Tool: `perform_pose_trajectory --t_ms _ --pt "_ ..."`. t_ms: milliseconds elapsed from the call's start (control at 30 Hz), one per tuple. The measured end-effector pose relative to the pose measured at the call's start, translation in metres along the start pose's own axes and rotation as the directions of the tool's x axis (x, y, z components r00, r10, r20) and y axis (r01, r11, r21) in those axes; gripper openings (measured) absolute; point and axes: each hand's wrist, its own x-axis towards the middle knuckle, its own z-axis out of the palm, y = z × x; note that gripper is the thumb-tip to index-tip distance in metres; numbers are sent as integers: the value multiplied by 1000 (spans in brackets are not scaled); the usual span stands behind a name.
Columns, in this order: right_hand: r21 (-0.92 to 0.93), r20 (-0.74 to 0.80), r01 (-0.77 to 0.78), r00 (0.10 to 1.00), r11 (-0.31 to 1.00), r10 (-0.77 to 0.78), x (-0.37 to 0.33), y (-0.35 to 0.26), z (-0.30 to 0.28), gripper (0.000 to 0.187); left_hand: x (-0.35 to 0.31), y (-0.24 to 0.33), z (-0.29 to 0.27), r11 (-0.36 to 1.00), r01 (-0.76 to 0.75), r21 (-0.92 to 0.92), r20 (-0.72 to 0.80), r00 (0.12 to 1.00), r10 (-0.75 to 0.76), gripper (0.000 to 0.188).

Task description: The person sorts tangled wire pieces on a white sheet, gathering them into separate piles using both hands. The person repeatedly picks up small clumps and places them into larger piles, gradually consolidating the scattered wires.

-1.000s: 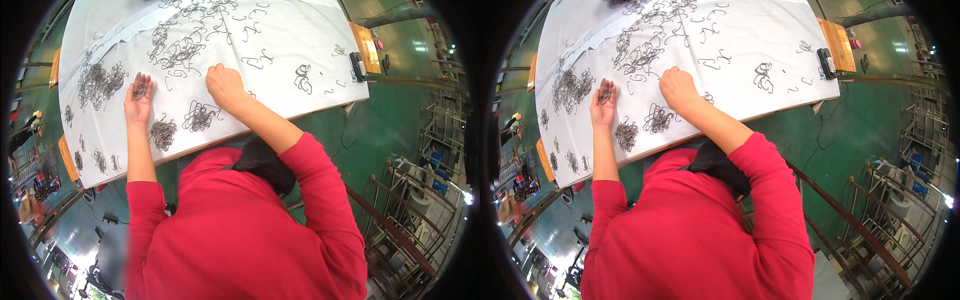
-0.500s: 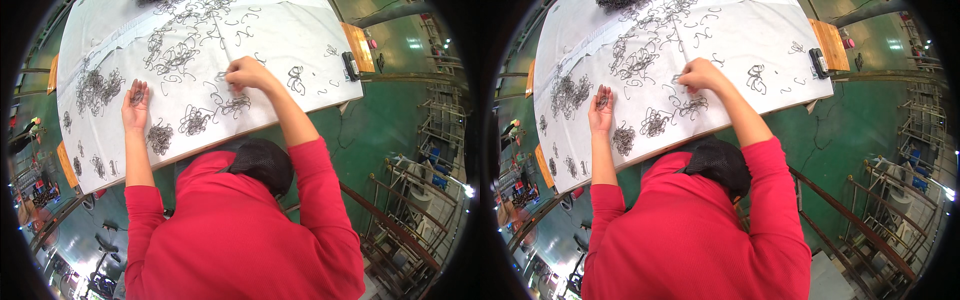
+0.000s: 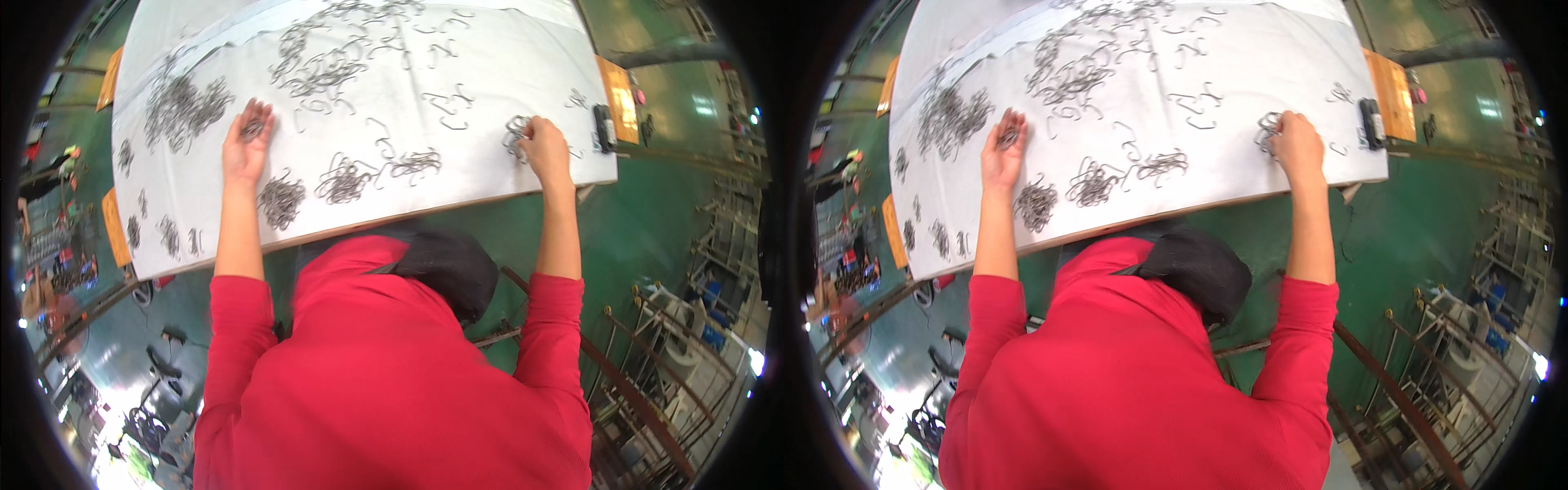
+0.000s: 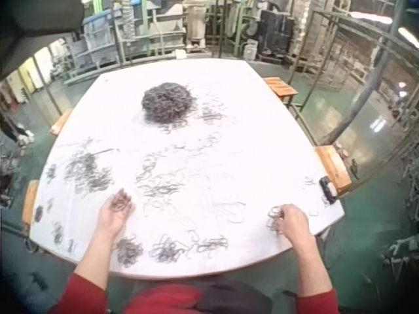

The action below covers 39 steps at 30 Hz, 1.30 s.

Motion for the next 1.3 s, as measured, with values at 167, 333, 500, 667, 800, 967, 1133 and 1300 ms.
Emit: perform_pose_trajectory --t_ms 167,333,500,667,800,967,1133,1300 --pt "20 69 -14 998 1000 13 -7 -3 7 9 -8 0 13 1000 -4 7 -13 1000 4 38" --pt "-47 -53 168 984 985 -170 -15 -26 14 10 -7 -1 9 1000 -1 16 4 1000 1 39" --pt "157 77 191 976 969 -205 -12 -92 31 13 -10 -1 13 1000 -4 9 -2 1000 4 39" --pt "249 135 295 933 923 -334 -8 -126 39 15 -9 -1 12 1000 -10 -19 24 1000 11 38" --pt "243 145 333 916 911 -374 -4 -169 52 16 -9 -1 11 1000 -15 -11 27 1000 16 38" --pt "-75 231 483 860 873 -456 -2 -189 60 13 -10 -2 11 1000 -17 -8 57 998 17 38" --pt "273 262 214 922 938 -286 7 -151 37 19 -14 0 10 999 -29 -21 30 999 30 39" --pt "235 133 -30 991 971 -1 -5 -44 0 17 -12 -3 15 1000 -16 -25 59 998 17 39"
